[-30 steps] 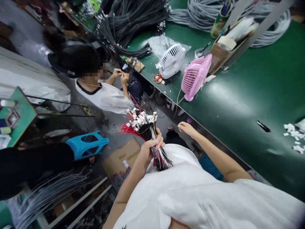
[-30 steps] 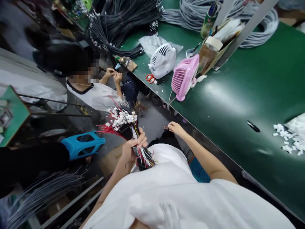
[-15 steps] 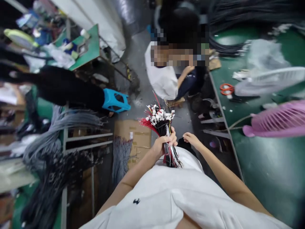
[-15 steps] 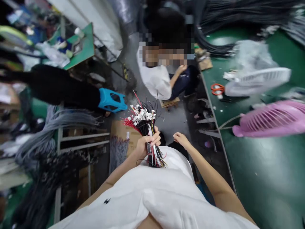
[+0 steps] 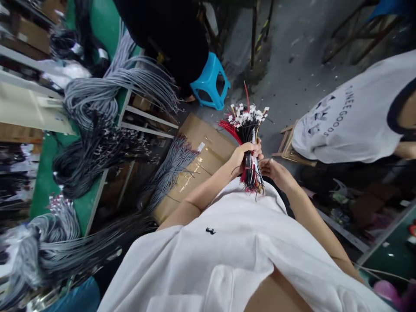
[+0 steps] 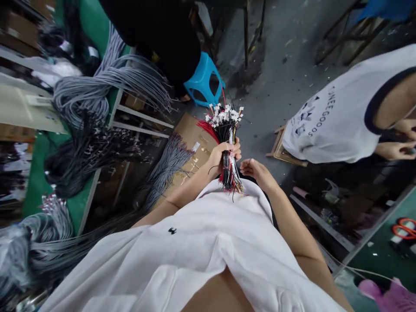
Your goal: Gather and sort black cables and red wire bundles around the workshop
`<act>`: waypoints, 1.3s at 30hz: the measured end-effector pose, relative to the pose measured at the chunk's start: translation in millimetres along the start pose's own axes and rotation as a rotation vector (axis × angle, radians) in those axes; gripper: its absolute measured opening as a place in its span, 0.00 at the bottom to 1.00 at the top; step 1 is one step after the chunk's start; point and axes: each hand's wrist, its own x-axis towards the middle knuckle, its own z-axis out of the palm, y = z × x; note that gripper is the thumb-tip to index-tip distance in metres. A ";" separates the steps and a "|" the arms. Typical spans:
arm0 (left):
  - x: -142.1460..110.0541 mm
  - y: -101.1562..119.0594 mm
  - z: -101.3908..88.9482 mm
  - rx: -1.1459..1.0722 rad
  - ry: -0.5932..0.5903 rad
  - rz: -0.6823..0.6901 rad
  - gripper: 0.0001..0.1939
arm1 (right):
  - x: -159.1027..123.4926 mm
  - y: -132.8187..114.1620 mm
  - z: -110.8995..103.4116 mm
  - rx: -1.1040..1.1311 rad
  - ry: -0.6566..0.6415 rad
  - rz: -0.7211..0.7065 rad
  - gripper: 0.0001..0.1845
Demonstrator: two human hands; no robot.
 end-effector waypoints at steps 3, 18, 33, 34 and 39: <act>4.7 -5.5 1.8 0.054 0.020 0.016 0.08 | -32.9 -14.8 11.2 -0.103 -0.014 -0.146 0.33; 70.8 -17.0 158.7 0.534 -0.267 -0.130 0.13 | -92.8 -160.2 -38.7 0.271 0.413 -0.555 0.16; 299.3 41.8 398.3 0.670 -0.421 -0.355 0.19 | -13.2 -399.0 -196.7 0.376 0.643 -0.620 0.19; 314.2 45.8 414.2 0.694 -0.421 -0.374 0.19 | -6.9 -414.6 -207.0 0.353 0.642 -0.597 0.19; 384.7 56.8 479.5 0.757 -0.492 -0.434 0.17 | 26.4 -474.8 -258.9 0.353 0.661 -0.585 0.19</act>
